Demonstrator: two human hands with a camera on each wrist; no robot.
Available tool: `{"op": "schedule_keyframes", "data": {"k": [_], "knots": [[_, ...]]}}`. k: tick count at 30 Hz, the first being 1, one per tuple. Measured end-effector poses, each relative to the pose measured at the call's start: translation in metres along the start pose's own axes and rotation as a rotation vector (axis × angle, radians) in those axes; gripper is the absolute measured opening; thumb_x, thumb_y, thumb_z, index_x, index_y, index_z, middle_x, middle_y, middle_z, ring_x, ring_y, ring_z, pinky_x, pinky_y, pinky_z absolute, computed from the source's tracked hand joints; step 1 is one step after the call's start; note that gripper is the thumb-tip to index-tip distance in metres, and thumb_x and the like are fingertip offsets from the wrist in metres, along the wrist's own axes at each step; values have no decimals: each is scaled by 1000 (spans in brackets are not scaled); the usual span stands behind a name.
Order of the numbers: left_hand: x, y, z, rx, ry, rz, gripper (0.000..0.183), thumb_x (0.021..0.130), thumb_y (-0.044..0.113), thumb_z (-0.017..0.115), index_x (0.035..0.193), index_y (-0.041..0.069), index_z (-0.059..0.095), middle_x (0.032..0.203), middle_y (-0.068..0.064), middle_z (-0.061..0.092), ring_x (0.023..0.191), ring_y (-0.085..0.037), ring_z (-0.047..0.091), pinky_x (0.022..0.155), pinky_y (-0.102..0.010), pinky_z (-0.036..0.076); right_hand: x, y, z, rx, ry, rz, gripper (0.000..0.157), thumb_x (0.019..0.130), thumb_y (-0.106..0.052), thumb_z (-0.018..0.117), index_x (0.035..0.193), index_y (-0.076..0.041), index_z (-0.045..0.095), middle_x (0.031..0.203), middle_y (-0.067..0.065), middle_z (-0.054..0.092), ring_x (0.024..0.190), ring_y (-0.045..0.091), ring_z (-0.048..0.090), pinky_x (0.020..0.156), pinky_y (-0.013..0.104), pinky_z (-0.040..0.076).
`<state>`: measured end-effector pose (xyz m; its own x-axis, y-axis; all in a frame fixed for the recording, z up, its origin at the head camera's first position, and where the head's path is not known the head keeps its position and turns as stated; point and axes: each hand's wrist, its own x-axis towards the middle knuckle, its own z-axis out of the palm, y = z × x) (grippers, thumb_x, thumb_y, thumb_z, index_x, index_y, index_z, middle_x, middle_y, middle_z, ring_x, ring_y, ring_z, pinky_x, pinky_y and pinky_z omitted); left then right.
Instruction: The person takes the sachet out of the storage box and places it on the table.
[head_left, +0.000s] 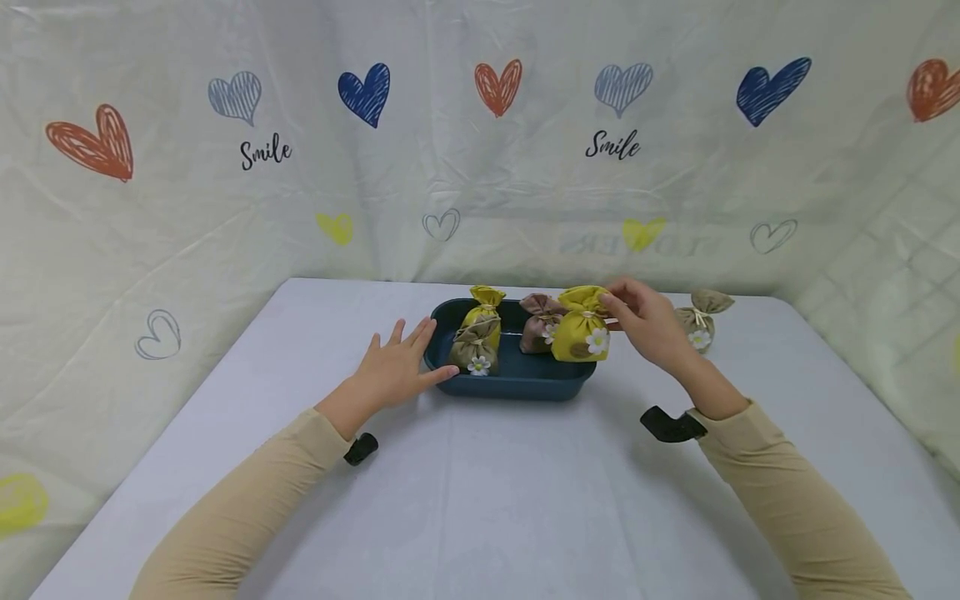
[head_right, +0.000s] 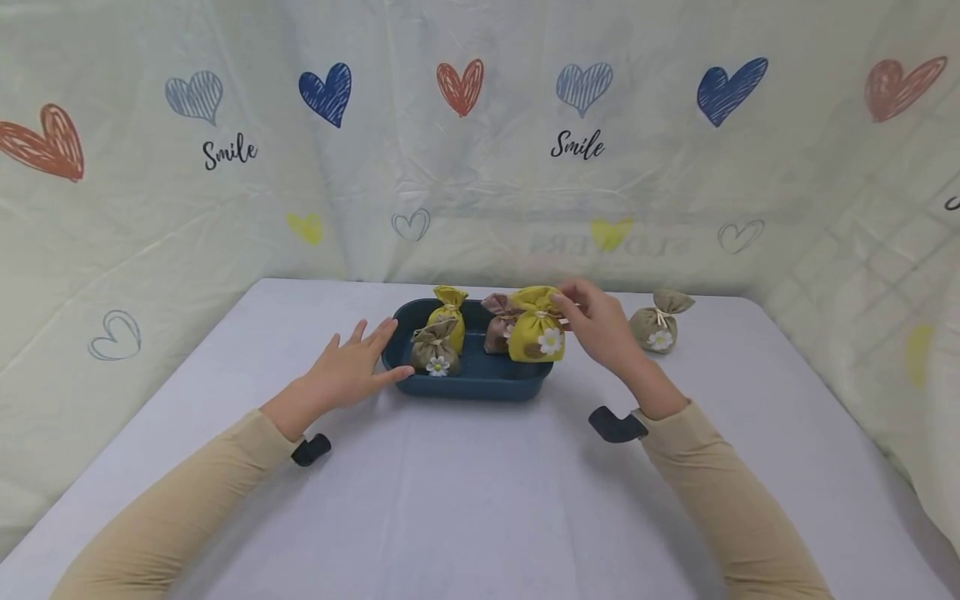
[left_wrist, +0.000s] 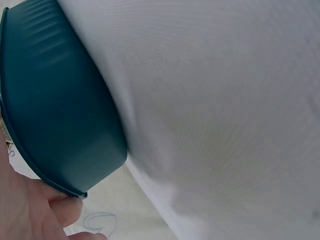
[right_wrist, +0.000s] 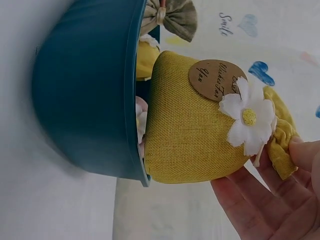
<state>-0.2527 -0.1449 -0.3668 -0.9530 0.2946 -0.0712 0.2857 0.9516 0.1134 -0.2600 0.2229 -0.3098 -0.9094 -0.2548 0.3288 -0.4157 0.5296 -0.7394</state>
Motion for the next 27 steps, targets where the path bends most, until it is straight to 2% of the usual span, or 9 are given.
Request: {"op": "schedule_keyframes", "data": {"k": [3,5,7,12,14,27], "knots": [[0,0,0,-4,2,2,98,98,75,41,167,14,8,172,-4,10,155,-40,7,118,-69,12,-2,2,-3,-7,7,-1,29,111,-20,48,121,7,56,114,23,66,102,24,67,84,33,60],[-1,1,-1,-6,6,5,98,98,75,41,167,13,8,172,-4,10,155,-41,7,118,-69,12,-3,3,-6,-13,8,4,30,111,-20,47,122,7,55,115,23,65,105,29,66,84,32,59],[-1,1,-1,-7,9,6,98,98,75,41,167,13,9,172,-4,11,155,-41,8,118,-69,12,-4,4,-8,-19,13,6,30,111,-20,47,123,7,55,115,24,65,104,25,67,83,27,59],[0,1,-1,-5,6,4,98,97,75,41,167,13,10,171,-4,11,155,-41,8,118,-69,12,-7,8,-13,-6,38,6,30,111,-18,47,123,9,54,115,25,64,93,-3,62,78,17,56],[0,1,-1,-6,5,2,98,97,75,41,167,13,10,172,-4,11,155,-41,8,118,-69,12,-9,10,-15,2,53,1,30,111,-17,47,123,10,54,115,27,64,91,-8,59,77,16,55],[0,0,-1,-6,-1,-3,99,97,76,41,167,14,9,172,-4,10,155,-41,7,118,-69,11,-19,22,-31,-20,155,6,35,111,-19,48,123,13,55,112,27,63,89,-10,59,74,11,53]]}}
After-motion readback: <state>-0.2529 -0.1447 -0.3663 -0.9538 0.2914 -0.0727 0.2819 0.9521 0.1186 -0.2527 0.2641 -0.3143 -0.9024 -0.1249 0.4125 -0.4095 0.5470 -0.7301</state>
